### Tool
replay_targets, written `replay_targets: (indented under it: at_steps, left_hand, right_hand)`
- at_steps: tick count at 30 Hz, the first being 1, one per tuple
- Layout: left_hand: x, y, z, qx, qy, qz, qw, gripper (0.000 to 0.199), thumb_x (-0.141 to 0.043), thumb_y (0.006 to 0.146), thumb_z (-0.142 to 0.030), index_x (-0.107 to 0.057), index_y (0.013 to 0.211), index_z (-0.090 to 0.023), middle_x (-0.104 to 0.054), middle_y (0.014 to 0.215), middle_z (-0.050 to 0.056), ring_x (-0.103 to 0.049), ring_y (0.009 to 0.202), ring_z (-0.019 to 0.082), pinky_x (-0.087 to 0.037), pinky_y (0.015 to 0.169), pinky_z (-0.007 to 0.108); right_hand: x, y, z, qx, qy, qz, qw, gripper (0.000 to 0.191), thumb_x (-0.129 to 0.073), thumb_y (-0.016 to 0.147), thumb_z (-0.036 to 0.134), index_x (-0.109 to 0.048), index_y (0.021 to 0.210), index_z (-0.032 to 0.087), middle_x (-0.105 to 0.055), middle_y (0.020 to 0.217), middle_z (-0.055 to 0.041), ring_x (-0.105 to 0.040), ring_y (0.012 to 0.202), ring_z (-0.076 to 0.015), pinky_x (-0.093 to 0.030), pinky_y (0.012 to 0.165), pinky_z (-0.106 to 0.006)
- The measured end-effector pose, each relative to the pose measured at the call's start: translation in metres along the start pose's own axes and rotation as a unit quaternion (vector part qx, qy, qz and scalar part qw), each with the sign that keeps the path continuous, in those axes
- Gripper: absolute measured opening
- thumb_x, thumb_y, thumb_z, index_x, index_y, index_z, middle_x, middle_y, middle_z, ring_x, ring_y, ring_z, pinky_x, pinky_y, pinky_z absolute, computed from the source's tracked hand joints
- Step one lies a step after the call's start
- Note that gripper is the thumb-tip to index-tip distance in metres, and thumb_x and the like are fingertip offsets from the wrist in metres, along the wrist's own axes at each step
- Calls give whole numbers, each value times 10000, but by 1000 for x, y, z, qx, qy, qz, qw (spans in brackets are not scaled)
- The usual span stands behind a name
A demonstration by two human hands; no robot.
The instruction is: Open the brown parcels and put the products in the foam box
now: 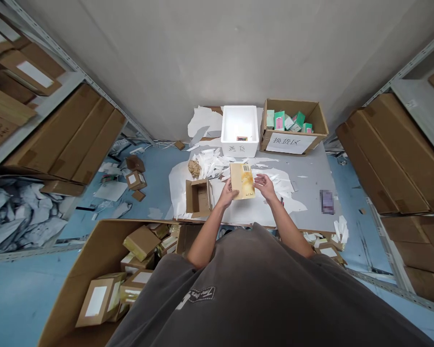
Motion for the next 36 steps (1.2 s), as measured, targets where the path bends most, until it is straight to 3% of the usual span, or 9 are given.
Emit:
replay_targets:
  at_steps: [2, 6, 10, 14, 17, 20, 23, 30, 36]
  left_hand:
    - [6, -2, -5, 41, -43, 17, 998, 1136, -848, 652, -219, -380, 1687, -228, -695, 1482, 154, -691, 1306, 315, -570, 1069, 419]
    - [-1, -7, -9, 81, -77, 51, 992, 1191, -914, 649, -256, -367, 1706, -240, -697, 1484, 165, -716, 1266, 313, -581, 1037, 397]
    - [2, -7, -12, 80, -41, 43, 995, 1206, -931, 658, -298, -363, 1721, -253, -705, 1426, 150, -727, 1195, 287, -580, 1011, 388]
    - [10, -6, -25, 35, 86, -55, 994, 1004, -934, 710, -286, -528, 1628, -248, -667, 1423, 154, -676, 1227, 283, -556, 1054, 407]
    - [-7, -9, -34, 17, 124, -37, 991, 908, -943, 754, -315, -586, 1586, -253, -625, 1510, 164, -629, 1327, 331, -539, 1100, 433]
    - [-37, -10, -35, 4, 71, 23, 997, 971, -931, 797, -360, -489, 1658, -291, -536, 1639, 150, -607, 1389, 343, -548, 1103, 434]
    - [-50, -10, -34, -28, 30, 7, 999, 1022, -927, 797, -386, -421, 1680, -300, -544, 1633, 140, -630, 1366, 326, -567, 1090, 416]
    - [-11, -7, -46, 33, -47, 37, 998, 1082, -979, 724, -407, -407, 1641, -348, -672, 1489, 117, -713, 1252, 303, -616, 1014, 440]
    - [0, -7, -58, 82, -68, 118, 987, 1000, -973, 748, -441, -485, 1611, -316, -752, 1373, 105, -710, 1311, 323, -576, 1103, 475]
  right_hand:
    - [8, -1, -2, -68, 8, 10, 998, 643, -933, 608, 370, -662, 1185, 293, -781, 1155, -66, -738, 1130, -299, -616, 1007, -488]
    - [7, -9, -4, -132, 91, 130, 978, 665, -937, 604, 332, -660, 1207, 295, -818, 1100, -54, -781, 1052, -309, -660, 892, -439]
    - [11, -12, -4, -111, 114, 147, 976, 679, -947, 620, 316, -652, 1232, 298, -833, 1091, -45, -798, 1031, -297, -670, 868, -415]
    - [22, -9, 1, -104, 98, 113, 983, 657, -957, 632, 336, -651, 1211, 286, -831, 1094, -55, -799, 985, -300, -669, 801, -403]
    - [18, -10, 11, -52, 61, 92, 993, 596, -941, 655, 344, -668, 1181, 282, -811, 1132, -57, -779, 1019, -298, -662, 848, -420]
    - [2, -17, 20, 28, 8, 149, 988, 608, -940, 631, 294, -721, 1199, 285, -769, 1229, -66, -740, 1132, -302, -629, 980, -444]
    - [-8, -22, 25, 75, -20, 204, 976, 657, -964, 592, 257, -758, 1214, 292, -713, 1345, -74, -694, 1234, -306, -572, 1096, -455]
    - [28, -7, 16, 7, 3, 65, 998, 660, -964, 596, 291, -698, 1200, 312, -733, 1273, -58, -700, 1151, -277, -605, 1012, -448]
    - [45, -6, 16, -113, 118, 186, 969, 668, -965, 622, 309, -676, 1224, 314, -804, 1090, -11, -780, 954, -243, -657, 792, -357]
Point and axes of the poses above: each hand's wrist, its own y-axis towards the middle knuckle, its own x-axis out of the back of the hand, z = x × y, the point moved 1 cm from there along y, towards the middle knuckle
